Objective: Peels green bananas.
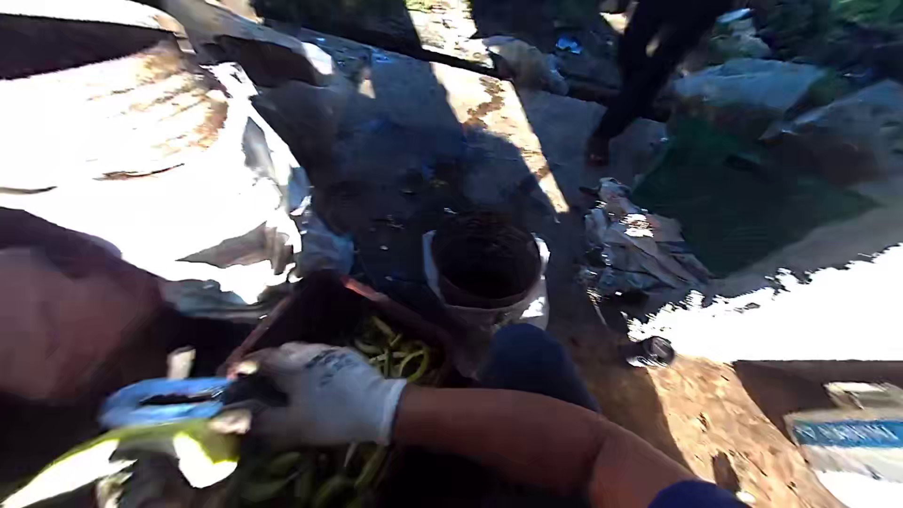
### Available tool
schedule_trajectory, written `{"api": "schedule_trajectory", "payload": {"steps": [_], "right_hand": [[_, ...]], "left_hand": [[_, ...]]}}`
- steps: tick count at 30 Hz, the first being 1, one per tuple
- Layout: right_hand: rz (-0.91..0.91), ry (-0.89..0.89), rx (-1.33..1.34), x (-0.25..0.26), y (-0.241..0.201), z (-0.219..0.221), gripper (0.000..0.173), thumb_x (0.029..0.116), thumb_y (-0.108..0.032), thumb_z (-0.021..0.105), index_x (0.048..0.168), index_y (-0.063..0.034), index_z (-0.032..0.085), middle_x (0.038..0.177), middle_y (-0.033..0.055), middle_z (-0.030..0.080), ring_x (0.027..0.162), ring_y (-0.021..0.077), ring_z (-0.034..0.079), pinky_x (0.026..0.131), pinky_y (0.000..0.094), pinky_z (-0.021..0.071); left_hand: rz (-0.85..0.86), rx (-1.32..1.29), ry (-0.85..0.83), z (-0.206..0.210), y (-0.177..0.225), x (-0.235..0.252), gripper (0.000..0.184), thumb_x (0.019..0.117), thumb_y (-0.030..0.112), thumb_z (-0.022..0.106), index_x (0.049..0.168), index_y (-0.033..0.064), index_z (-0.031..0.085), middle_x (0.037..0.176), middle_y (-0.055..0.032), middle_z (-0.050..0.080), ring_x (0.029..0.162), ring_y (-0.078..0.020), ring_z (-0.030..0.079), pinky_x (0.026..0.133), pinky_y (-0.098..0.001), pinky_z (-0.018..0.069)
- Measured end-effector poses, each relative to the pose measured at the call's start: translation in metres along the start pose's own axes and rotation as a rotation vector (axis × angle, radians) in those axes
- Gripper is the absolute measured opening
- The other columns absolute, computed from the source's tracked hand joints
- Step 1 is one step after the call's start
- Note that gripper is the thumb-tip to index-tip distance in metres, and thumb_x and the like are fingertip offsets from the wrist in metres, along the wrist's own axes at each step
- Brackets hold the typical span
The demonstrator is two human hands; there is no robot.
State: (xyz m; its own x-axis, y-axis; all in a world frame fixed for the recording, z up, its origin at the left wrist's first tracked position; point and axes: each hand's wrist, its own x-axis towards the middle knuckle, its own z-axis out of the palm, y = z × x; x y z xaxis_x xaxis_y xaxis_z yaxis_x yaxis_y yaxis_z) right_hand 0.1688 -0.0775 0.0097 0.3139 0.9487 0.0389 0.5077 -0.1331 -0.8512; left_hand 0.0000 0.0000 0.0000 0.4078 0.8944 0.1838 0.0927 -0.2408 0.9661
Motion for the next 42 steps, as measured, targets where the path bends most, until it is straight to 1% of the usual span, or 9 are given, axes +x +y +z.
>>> {"api": "schedule_trajectory", "payload": {"steps": [4, 13, 19, 22, 25, 27, 30, 35, 42], "right_hand": [[0.047, 0.047, -0.025, -0.008, 0.035, 0.003, 0.050, 0.0964, -0.060, 0.060, 0.129, -0.0225, 0.067, 0.117, 0.0019, 0.071, 0.107, 0.0169, 0.068, 0.095, 0.0464, 0.0565], [-0.221, -0.006, -0.072, -0.028, 0.038, 0.027, 0.047, 0.0964, -0.055, 0.064, 0.126, -0.0183, 0.071, 0.111, 0.0022, 0.071, 0.103, 0.0129, 0.068, 0.090, 0.0367, 0.0578], [-0.323, 0.039, -0.026, 0.003, 0.048, 0.016, 0.045, 0.0995, -0.050, 0.062, 0.127, -0.0151, 0.072, 0.116, 0.0047, 0.072, 0.109, 0.0147, 0.067, 0.097, 0.0372, 0.0555], [-0.143, -0.030, -0.096, 0.028, 0.058, -0.001, 0.042, 0.1031, -0.052, 0.054, 0.127, -0.0221, 0.073, 0.117, -0.0015, 0.072, 0.110, 0.0120, 0.067, 0.099, 0.0414, 0.0543], [0.095, -0.018, -0.167, 0.044, 0.071, -0.011, 0.049, 0.1019, -0.060, 0.048, 0.125, -0.0245, 0.072, 0.113, -0.0008, 0.073, 0.107, 0.0152, 0.068, 0.099, 0.0484, 0.0536], [0.143, 0.064, -0.136, 0.039, 0.069, -0.012, 0.052, 0.0980, -0.064, 0.053, 0.125, -0.0235, 0.070, 0.107, -0.0002, 0.074, 0.099, 0.0154, 0.070, 0.093, 0.0486, 0.0559], [0.062, 0.148, -0.140, 0.017, 0.055, -0.003, 0.056, 0.0949, -0.063, 0.060, 0.129, -0.0194, 0.068, 0.112, 0.0014, 0.072, 0.101, 0.0140, 0.069, 0.093, 0.0436, 0.0571], [-0.186, 0.162, -0.148, -0.018, 0.049, 0.030, 0.052, 0.0941, -0.053, 0.067, 0.127, -0.0126, 0.070, 0.116, 0.0057, 0.071, 0.109, 0.0171, 0.068, 0.096, 0.0401, 0.0569], [-0.371, 0.125, -0.188, -0.011, 0.051, 0.034, 0.046, 0.0935, -0.054, 0.068, 0.121, -0.0189, 0.074, 0.114, 0.0076, 0.070, 0.106, 0.0187, 0.066, 0.092, 0.0394, 0.0567]], "left_hand": [[-0.071, -0.582, 0.159, -0.002, -0.030, 0.013, 0.024, 0.1090, 0.015, 0.041, 0.131, 0.0075, 0.049, 0.106, -0.0019, 0.068, 0.096, -0.0111, 0.068, 0.087, -0.0333, 0.0592], [-0.077, -0.523, 0.300, 0.002, -0.028, 0.010, 0.030, 0.1067, 0.011, 0.048, 0.136, 0.0021, 0.047, 0.107, -0.0087, 0.067, 0.094, -0.0154, 0.069, 0.085, -0.0343, 0.0602], [-0.200, -0.860, -0.209, -0.010, -0.022, 0.003, 0.033, 0.1072, 0.014, 0.044, 0.140, 0.0103, 0.048, 0.115, -0.0093, 0.067, 0.102, -0.0161, 0.067, 0.089, -0.0334, 0.0585], [-0.404, -0.562, -0.514, -0.014, -0.013, -0.008, 0.056, 0.1053, 0.016, 0.047, 0.159, 0.0149, 0.031, 0.138, -0.0062, 0.060, 0.115, -0.0123, 0.064, 0.096, -0.0319, 0.0562], [-0.499, -0.601, -0.618, -0.009, -0.027, -0.009, 0.054, 0.1065, 0.027, 0.050, 0.158, 0.0181, 0.035, 0.132, -0.0105, 0.064, 0.106, -0.0185, 0.068, 0.088, -0.0366, 0.0593], [-0.470, -0.645, -0.427, -0.005, -0.029, -0.009, 0.044, 0.1065, 0.030, 0.051, 0.145, 0.0091, 0.048, 0.115, -0.0121, 0.069, 0.099, -0.0190, 0.069, 0.085, -0.0355, 0.0600], [-0.452, -0.862, -0.066, -0.002, -0.038, 0.001, 0.032, 0.1090, 0.017, 0.042, 0.134, -0.0003, 0.053, 0.117, -0.0171, 0.068, 0.105, -0.0247, 0.068, 0.091, -0.0412, 0.0584], [-0.524, -1.087, 0.353, -0.005, -0.027, 0.017, 0.031, 0.1108, 0.022, 0.033, 0.097, 0.0087, 0.058, 0.072, -0.0034, 0.064, 0.063, -0.0108, 0.066, 0.058, -0.0254, 0.0585], [-0.496, -0.924, 0.219, -0.013, -0.027, 0.016, 0.027, 0.1094, 0.016, 0.038, 0.119, -0.0006, 0.057, 0.098, -0.0174, 0.070, 0.087, -0.0251, 0.072, 0.075, -0.0388, 0.0616]]}}
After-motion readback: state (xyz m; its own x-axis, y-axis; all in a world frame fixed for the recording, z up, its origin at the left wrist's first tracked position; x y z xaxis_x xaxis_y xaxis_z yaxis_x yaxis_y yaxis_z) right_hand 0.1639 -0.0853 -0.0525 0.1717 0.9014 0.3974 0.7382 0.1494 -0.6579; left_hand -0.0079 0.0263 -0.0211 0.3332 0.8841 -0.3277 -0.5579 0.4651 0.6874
